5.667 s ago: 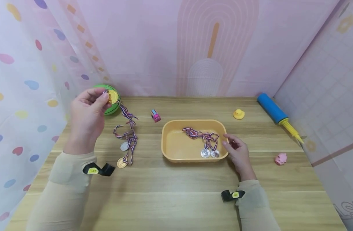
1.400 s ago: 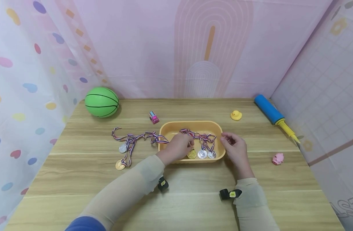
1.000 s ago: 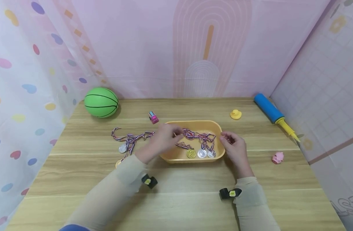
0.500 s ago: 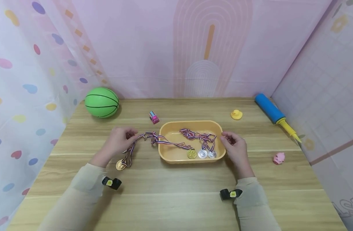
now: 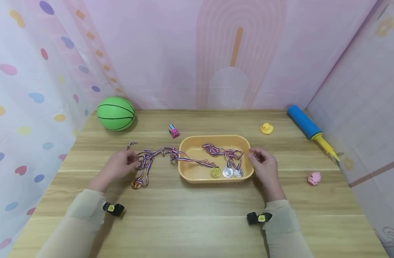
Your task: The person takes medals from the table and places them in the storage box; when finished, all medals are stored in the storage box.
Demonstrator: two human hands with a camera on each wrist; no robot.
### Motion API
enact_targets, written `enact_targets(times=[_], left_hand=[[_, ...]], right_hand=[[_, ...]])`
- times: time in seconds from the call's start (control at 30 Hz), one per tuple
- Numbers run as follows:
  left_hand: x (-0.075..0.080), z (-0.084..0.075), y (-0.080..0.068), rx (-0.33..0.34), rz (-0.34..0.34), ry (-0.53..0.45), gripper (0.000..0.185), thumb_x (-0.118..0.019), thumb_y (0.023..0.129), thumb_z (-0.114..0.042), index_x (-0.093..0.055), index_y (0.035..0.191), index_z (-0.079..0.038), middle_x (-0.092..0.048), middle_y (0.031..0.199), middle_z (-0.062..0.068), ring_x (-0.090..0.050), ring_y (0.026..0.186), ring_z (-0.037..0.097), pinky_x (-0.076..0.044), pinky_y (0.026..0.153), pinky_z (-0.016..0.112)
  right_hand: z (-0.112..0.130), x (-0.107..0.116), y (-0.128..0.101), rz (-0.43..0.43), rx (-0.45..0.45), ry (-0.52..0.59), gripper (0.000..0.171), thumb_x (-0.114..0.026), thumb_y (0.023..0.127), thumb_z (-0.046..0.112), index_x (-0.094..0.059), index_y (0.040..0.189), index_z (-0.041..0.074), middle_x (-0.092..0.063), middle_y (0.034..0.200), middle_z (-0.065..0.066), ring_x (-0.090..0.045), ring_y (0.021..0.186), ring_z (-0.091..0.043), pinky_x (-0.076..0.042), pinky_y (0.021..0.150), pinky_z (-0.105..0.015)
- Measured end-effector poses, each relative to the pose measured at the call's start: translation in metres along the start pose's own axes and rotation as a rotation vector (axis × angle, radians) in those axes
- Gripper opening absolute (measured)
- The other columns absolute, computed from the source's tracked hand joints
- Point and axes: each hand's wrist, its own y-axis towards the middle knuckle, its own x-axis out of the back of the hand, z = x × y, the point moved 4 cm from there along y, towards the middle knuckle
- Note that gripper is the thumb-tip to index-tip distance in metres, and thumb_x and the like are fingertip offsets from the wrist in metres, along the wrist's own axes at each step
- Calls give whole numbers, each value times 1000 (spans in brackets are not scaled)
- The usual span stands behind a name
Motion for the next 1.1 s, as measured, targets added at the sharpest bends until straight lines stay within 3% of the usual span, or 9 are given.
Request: enact_targets(times=[0.17,0.3,0.57,0.67,0.8,0.93,1.1], left_hand=[[-5,2,-2,16,43,35,35,-74,84,-23,-66,107,2,-63,91,11,-58,84,27,-49,78,45],[-8,-1,0,21,50,42,31,-73,84,-21,-66,105,1,-63,92,11,-58,86,28,-48,79,46],[-2,4,-6,-1,-4,-34,12,-68,87,-14,-60,86,-5,-53,70,3,-48,62,18,-41,56,32],[13,6,-8,5,-1,-70,13,-61,92,-16,-63,92,-3,-51,65,3,-45,55,17,-41,49,31],[49,0,-5,-2,-18,-107,24,-52,99,-17,-63,105,2,-49,63,4,-43,50,16,-40,42,29],[90,-20,-3,-82,-158,-85,20,-51,98,-12,-63,100,4,-48,64,6,-42,52,16,-38,44,29],[128,-51,-4,-187,-341,-11,21,-55,96,-10,-57,75,-4,-42,59,4,-38,51,17,-32,47,29]], right_hand=[[3,0,-1,-4,17,0,30,-64,93,18,-62,115,-1,-58,93,-2,-52,84,-14,-45,71,-18],[2,1,-1,-7,-9,6,31,-64,93,19,-61,116,-1,-58,94,-1,-52,86,-14,-46,71,-18],[0,1,0,-7,-15,-5,31,-64,93,21,-61,117,0,-58,99,-1,-52,90,-14,-45,75,-18],[-1,0,0,-6,-15,17,31,-65,92,19,-61,116,0,-58,98,-1,-53,90,-14,-46,75,-18],[-3,0,1,-10,-23,11,31,-64,93,21,-61,116,1,-58,97,-2,-52,89,-14,-46,73,-18],[-2,1,1,-6,-27,-2,31,-64,93,22,-61,117,2,-57,98,-3,-52,89,-15,-45,73,-19],[0,0,0,6,-31,0,32,-64,93,23,-61,118,2,-57,99,-5,-51,90,-16,-45,74,-19]])
